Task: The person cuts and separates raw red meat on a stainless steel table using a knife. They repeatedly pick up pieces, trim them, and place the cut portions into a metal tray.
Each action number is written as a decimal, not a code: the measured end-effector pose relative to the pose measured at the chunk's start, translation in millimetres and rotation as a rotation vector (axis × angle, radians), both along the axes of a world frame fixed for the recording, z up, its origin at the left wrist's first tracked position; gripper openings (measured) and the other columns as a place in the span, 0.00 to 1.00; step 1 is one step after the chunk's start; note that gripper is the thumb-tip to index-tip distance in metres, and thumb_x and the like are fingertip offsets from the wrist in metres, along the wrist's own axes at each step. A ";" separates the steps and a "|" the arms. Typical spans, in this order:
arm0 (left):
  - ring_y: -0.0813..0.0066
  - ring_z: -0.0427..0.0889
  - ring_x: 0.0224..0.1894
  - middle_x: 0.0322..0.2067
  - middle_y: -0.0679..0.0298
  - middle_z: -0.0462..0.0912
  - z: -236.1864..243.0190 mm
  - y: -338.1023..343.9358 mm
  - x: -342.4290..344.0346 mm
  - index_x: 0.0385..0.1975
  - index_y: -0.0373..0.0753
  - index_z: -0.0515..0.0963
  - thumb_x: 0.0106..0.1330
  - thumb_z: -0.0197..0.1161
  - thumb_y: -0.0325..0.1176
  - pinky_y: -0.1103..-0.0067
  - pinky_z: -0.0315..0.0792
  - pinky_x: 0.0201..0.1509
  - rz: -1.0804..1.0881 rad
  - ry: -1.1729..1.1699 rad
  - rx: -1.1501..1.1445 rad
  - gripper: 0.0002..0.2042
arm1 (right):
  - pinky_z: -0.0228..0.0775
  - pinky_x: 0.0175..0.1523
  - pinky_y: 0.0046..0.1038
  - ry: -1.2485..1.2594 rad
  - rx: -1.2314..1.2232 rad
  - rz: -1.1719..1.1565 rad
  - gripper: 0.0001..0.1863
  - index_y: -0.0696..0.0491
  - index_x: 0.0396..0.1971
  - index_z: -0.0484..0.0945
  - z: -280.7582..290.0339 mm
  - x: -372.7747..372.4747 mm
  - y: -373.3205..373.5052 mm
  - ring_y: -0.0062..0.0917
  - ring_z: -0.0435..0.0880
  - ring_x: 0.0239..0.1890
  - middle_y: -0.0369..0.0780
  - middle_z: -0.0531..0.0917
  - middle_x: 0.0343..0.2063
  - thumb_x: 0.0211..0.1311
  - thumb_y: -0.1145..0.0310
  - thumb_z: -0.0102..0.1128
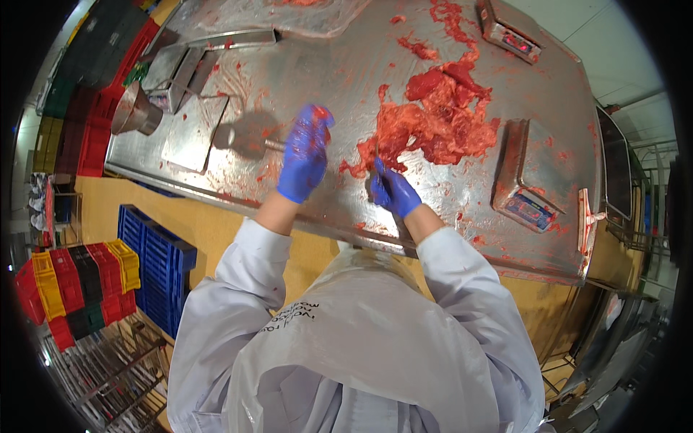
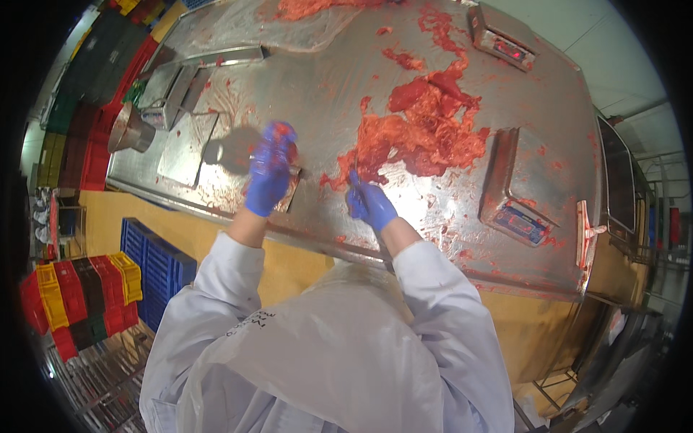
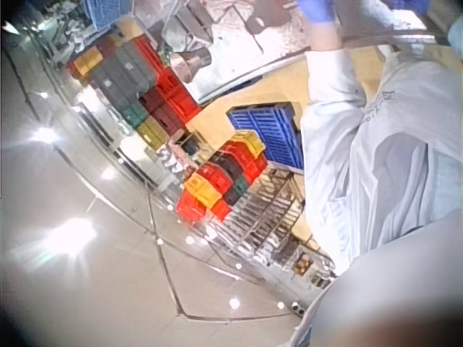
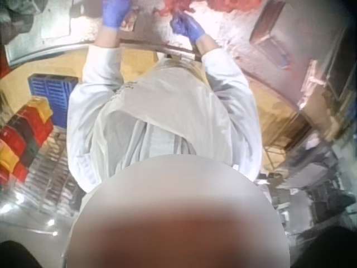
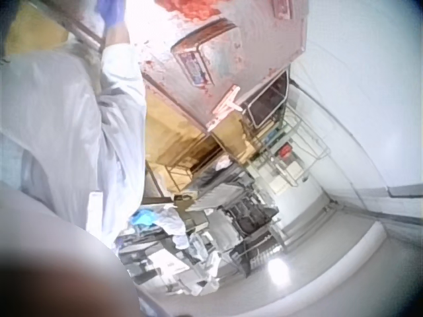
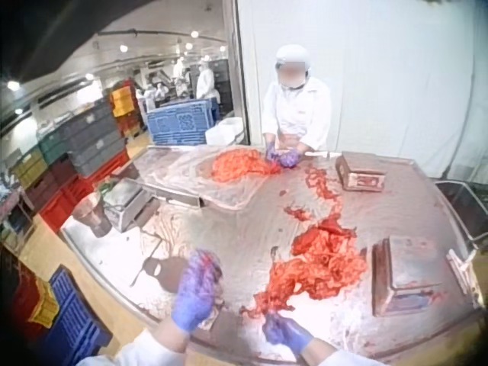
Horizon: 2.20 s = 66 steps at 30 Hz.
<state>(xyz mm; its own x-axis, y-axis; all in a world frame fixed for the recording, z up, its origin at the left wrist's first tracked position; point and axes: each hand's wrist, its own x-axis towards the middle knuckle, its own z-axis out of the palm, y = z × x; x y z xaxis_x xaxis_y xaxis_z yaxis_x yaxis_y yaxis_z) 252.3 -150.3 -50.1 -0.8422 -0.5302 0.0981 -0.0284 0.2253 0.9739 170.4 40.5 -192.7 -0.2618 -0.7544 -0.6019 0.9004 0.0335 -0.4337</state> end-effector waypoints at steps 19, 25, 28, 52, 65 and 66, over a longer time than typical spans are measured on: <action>0.56 0.74 0.55 0.54 0.52 0.73 -137.5 -21.8 -345.8 0.55 0.45 0.71 0.67 0.51 0.35 0.68 0.68 0.58 -0.620 -0.101 -0.849 0.17 | 0.62 0.22 0.20 0.151 -0.031 -0.054 0.26 0.57 0.56 0.71 29.0 13.1 216.8 0.13 0.64 0.19 0.30 0.72 0.23 0.66 0.53 0.54; 0.54 0.77 0.44 0.40 0.55 0.79 -172.3 -29.9 -387.6 0.55 0.42 0.71 0.68 0.52 0.39 0.68 0.71 0.51 -0.527 -0.436 0.103 0.17 | 0.60 0.22 0.22 0.315 0.050 -0.138 0.21 0.53 0.24 0.71 37.3 -4.0 169.1 0.18 0.63 0.15 0.35 0.68 0.15 0.63 0.49 0.56; 0.63 0.77 0.36 0.30 0.60 0.78 -161.5 -38.6 -361.3 0.42 0.39 0.75 0.62 0.55 0.31 0.72 0.72 0.47 -0.751 -0.494 -1.042 0.10 | 0.60 0.22 0.22 0.321 0.105 -0.168 0.20 0.53 0.24 0.71 36.0 -3.3 176.9 0.17 0.63 0.15 0.34 0.68 0.15 0.64 0.50 0.55; 0.59 0.74 0.45 0.40 0.58 0.75 -146.6 59.2 -28.0 0.41 0.43 0.72 0.62 0.54 0.36 0.63 0.67 0.45 -0.345 -0.691 -1.064 0.10 | 0.58 0.18 0.19 0.370 0.252 0.297 0.28 0.50 0.19 0.69 59.4 9.5 71.4 0.16 0.62 0.12 0.33 0.69 0.15 0.65 0.39 0.45; 0.51 0.75 0.52 0.47 0.50 0.78 -150.6 12.7 -0.8 0.47 0.38 0.74 0.61 0.52 0.29 0.66 0.68 0.56 -0.265 -0.234 -0.625 0.14 | 0.49 0.16 0.22 0.064 0.229 -0.228 0.27 0.46 0.16 0.62 9.1 1.3 90.3 0.17 0.56 0.11 0.31 0.60 0.11 0.64 0.39 0.45; 0.51 0.75 0.50 0.45 0.50 0.78 -160.4 6.3 7.0 0.45 0.38 0.75 0.62 0.55 0.32 0.65 0.68 0.53 -0.127 -0.189 -0.472 0.12 | 0.49 0.16 0.23 0.100 0.250 -0.334 0.28 0.46 0.17 0.63 2.1 -7.6 109.2 0.17 0.57 0.11 0.31 0.61 0.11 0.63 0.37 0.45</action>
<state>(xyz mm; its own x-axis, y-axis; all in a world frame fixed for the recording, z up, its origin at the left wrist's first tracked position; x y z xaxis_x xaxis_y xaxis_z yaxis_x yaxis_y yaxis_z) 259.4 -143.9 -210.6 -0.9230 -0.3575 0.1421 -0.1376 0.6517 0.7459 162.8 149.8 -190.6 -0.5336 -0.4524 -0.7145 0.8335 -0.1379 -0.5351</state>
